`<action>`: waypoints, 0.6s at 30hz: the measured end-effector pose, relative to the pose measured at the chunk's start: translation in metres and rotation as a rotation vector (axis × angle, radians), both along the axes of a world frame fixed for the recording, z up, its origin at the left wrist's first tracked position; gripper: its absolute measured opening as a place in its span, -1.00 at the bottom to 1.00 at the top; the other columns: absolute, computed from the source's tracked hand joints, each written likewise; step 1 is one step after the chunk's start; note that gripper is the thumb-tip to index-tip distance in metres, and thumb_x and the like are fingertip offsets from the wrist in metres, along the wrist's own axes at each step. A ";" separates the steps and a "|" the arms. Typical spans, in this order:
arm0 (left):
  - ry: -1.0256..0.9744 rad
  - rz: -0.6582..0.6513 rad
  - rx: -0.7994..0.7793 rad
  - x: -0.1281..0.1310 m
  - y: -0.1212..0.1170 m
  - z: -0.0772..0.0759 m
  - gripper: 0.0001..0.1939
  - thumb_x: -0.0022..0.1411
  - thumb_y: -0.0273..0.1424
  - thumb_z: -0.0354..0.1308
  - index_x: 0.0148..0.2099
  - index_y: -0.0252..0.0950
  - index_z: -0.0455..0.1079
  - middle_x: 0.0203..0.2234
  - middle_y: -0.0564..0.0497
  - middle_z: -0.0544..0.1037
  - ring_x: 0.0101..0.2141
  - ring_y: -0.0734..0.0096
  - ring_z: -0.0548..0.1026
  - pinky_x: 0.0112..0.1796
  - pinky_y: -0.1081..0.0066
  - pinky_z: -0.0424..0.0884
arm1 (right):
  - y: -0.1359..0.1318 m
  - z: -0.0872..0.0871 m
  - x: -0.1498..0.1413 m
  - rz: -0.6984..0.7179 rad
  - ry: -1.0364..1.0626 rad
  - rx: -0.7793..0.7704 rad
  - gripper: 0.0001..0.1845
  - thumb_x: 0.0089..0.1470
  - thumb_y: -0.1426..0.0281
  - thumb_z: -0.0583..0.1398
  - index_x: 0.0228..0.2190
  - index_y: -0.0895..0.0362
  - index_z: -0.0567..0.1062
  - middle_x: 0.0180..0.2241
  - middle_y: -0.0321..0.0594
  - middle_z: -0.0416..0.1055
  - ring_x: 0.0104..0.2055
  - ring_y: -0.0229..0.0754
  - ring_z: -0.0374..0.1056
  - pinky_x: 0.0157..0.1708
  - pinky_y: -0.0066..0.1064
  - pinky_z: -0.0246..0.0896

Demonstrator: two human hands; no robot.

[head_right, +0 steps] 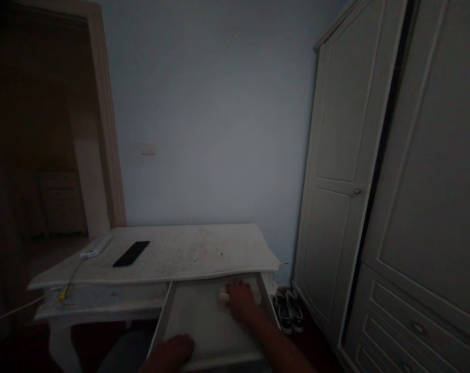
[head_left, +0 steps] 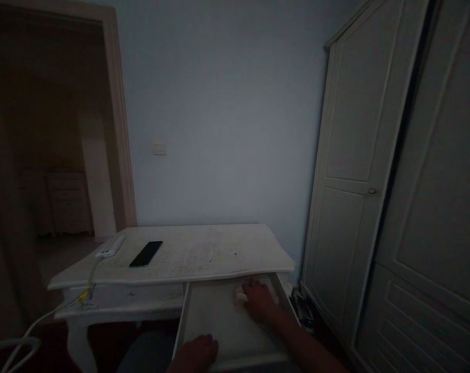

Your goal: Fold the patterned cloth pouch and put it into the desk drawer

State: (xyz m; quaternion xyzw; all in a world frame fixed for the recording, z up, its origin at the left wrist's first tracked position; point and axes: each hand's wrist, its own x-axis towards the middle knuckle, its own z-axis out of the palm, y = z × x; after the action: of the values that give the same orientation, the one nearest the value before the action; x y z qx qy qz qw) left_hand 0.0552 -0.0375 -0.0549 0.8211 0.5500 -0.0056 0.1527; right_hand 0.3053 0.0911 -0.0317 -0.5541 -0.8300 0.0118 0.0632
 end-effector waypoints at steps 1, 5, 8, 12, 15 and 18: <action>0.010 0.012 -0.008 0.001 0.000 -0.001 -0.58 0.34 -0.02 0.19 0.08 -0.16 0.45 0.11 -0.17 0.58 0.14 -0.01 0.51 0.14 0.16 0.41 | -0.001 0.000 0.001 0.026 -0.008 -0.002 -0.50 0.09 0.38 0.32 0.10 0.05 0.53 0.12 0.10 0.49 0.18 0.23 0.40 0.11 0.01 0.28; -0.018 0.019 0.002 0.001 -0.002 -0.006 -0.54 0.29 -0.03 0.24 0.12 -0.13 0.42 0.18 -0.20 0.54 0.19 -0.11 0.48 0.21 0.06 0.37 | -0.005 -0.001 0.003 0.074 -0.031 0.006 -0.47 0.10 0.39 0.31 0.13 0.03 0.50 0.16 0.07 0.46 0.20 0.21 0.37 0.15 0.02 0.23; -0.032 0.008 0.016 -0.002 -0.005 -0.008 -0.49 0.30 0.01 0.22 0.17 -0.12 0.41 0.25 -0.23 0.49 0.23 -0.16 0.43 0.24 0.01 0.33 | -0.007 -0.004 -0.004 0.036 -0.043 0.033 -0.45 0.15 0.36 0.29 0.18 0.11 0.45 0.19 0.19 0.42 0.22 0.28 0.34 0.16 0.11 0.21; -0.012 0.000 0.020 -0.002 -0.004 -0.006 -0.53 0.33 0.01 0.19 0.14 -0.11 0.43 0.15 -0.18 0.56 0.16 -0.07 0.50 0.17 0.09 0.40 | -0.004 -0.007 -0.024 -0.001 -0.046 0.049 -0.47 0.17 0.39 0.25 0.17 0.22 0.44 0.17 0.33 0.42 0.20 0.35 0.35 0.15 0.22 0.21; 0.041 -0.002 0.009 0.001 0.000 -0.005 -0.56 0.32 0.01 0.20 0.09 -0.15 0.45 0.10 -0.17 0.59 0.13 -0.06 0.53 0.13 0.09 0.43 | 0.002 -0.009 -0.043 0.000 -0.029 0.052 -0.49 0.18 0.41 0.22 0.15 0.23 0.45 0.15 0.36 0.44 0.18 0.35 0.39 0.11 0.25 0.24; 0.055 -0.025 0.050 0.003 0.000 -0.005 -0.56 0.32 0.02 0.20 0.08 -0.15 0.44 0.13 -0.18 0.57 0.14 -0.07 0.51 0.12 0.10 0.42 | 0.005 -0.010 -0.064 0.046 -0.003 0.064 -0.47 0.16 0.38 0.24 0.16 0.21 0.44 0.15 0.37 0.44 0.21 0.37 0.37 0.12 0.29 0.23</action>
State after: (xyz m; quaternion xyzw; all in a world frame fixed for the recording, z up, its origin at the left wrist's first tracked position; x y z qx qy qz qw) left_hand 0.0580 -0.0371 -0.0599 0.8310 0.5436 -0.0162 0.1169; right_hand 0.2412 0.0957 -0.0414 -0.5327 -0.8424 -0.0142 0.0796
